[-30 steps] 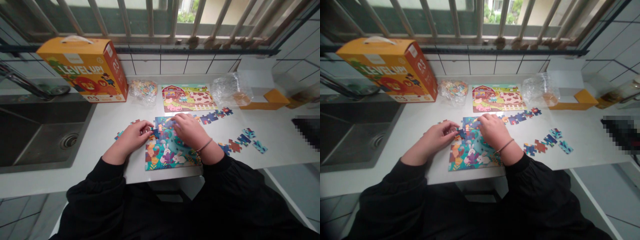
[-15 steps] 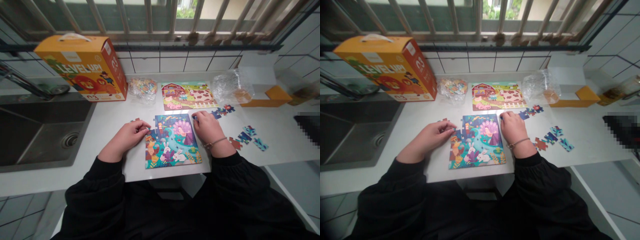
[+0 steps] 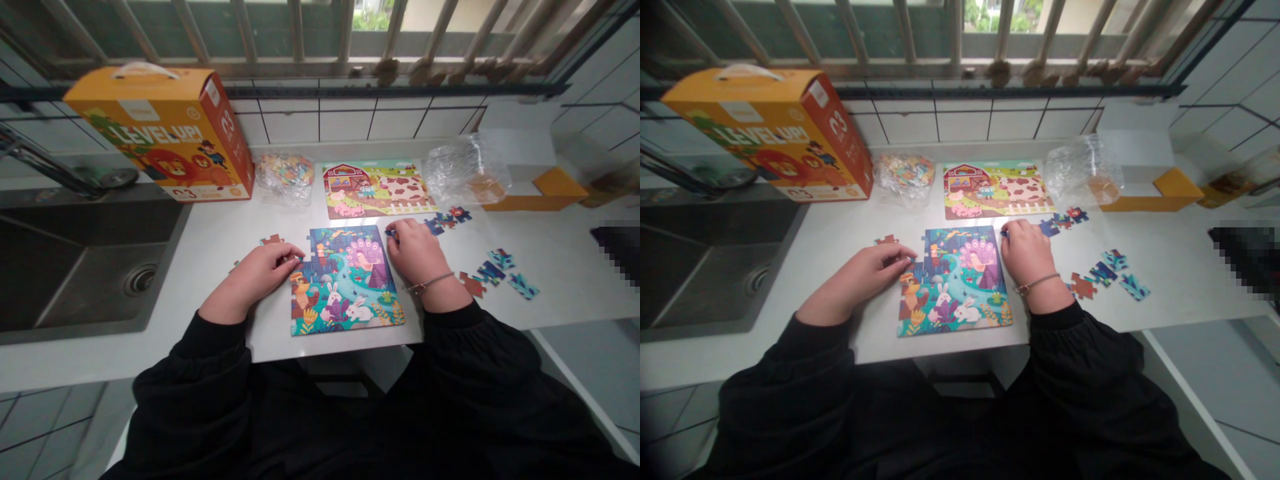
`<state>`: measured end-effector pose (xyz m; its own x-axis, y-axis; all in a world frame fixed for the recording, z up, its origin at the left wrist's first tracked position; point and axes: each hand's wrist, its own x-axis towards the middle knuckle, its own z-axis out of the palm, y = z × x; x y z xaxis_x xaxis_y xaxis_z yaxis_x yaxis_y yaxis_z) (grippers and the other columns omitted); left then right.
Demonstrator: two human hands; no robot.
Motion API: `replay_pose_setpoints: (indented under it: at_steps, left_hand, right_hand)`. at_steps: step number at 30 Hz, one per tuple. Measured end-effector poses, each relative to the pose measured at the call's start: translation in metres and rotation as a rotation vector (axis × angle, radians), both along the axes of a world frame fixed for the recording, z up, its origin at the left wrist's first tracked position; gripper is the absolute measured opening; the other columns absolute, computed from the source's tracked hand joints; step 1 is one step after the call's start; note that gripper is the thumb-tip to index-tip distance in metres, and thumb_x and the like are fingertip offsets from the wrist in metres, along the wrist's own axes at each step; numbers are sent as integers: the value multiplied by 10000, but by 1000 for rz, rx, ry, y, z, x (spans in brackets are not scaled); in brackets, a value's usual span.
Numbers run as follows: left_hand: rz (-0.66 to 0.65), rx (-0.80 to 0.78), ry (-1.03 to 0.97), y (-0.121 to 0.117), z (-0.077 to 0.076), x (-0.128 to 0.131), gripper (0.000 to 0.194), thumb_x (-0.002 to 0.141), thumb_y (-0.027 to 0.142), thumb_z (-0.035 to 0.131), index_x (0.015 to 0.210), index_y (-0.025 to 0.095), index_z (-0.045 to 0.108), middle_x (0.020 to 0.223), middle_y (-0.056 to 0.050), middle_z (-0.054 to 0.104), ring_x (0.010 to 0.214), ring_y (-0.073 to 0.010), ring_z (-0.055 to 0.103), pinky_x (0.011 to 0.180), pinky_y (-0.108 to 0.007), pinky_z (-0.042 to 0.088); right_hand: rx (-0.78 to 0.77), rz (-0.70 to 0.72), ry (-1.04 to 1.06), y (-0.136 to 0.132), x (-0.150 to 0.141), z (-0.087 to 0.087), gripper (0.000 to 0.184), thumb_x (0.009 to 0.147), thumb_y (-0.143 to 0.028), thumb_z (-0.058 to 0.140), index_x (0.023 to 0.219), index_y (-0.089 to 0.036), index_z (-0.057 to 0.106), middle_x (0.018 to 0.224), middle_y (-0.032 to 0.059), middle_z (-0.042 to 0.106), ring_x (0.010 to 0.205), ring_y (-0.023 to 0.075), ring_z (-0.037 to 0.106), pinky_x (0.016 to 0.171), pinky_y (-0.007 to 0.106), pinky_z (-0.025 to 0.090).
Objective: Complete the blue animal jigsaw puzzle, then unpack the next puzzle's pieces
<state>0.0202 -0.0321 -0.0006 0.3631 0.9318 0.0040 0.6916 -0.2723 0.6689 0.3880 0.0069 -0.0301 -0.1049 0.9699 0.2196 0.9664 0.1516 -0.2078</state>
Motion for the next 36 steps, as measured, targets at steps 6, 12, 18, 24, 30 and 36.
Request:
replay_pose_setpoints:
  at_steps: [6, 12, 18, 24, 30, 36]
  left_hand:
    - [-38, 74, 63, 4, -3, 1, 187, 998, 382, 777, 1091, 228, 828, 982, -49, 741, 887, -229, 674, 848, -374, 531]
    - [-30, 91, 88, 5, -6, 3, 139, 970, 330, 840, 1057, 227, 802, 948, -37, 701, 871, -222, 632, 819, -366, 507]
    - [-88, 87, 66, 3, -4, 7, 244, 894, 320, 953, 1056, 235, 792, 972, -29, 679, 911, -233, 637, 831, -372, 508]
    - [-95, 68, 45, 4, -7, 9, 324, 827, 297, 1011, 1052, 239, 785, 1000, -34, 680, 950, -247, 654, 865, -384, 534]
    - [-85, 59, 51, 7, -10, 7, 271, 865, 329, 981, 1047, 237, 802, 1002, -37, 683, 917, -238, 648, 861, -384, 537]
    - [-117, 76, 62, 10, -10, 7, 241, 904, 364, 935, 1058, 231, 807, 971, -36, 669, 918, -238, 645, 844, -366, 525]
  right_hand:
    - [10, 4, 6, 0, 0, -1, 320, 1031, -239, 554, 1269, -191, 762, 1303, 205, 769, 1130, 386, 658, 961, 517, 525]
    - [18, 3, 4, 0, 0, -1, 325, 1024, -235, 549, 1266, -188, 760, 1306, 209, 768, 1138, 393, 658, 966, 525, 529]
    - [17, -1, -4, 0, 0, 1, 312, 1029, -243, 558, 1267, -191, 753, 1302, 209, 770, 1137, 388, 660, 949, 508, 523]
    - [7, -30, -5, -3, 1, 2, 290, 1046, -286, 581, 1270, -196, 742, 1302, 211, 769, 1149, 393, 659, 919, 495, 517]
    - [80, 25, 51, -20, -8, 17, 282, 1064, -272, 608, 1301, -199, 742, 1445, 222, 733, 1318, 423, 637, 1073, 562, 518]
    - [-13, 467, 128, -81, -35, 15, 323, 1129, -279, 620, 1420, -201, 735, 1559, 178, 721, 1393, 355, 681, 1191, 559, 550]
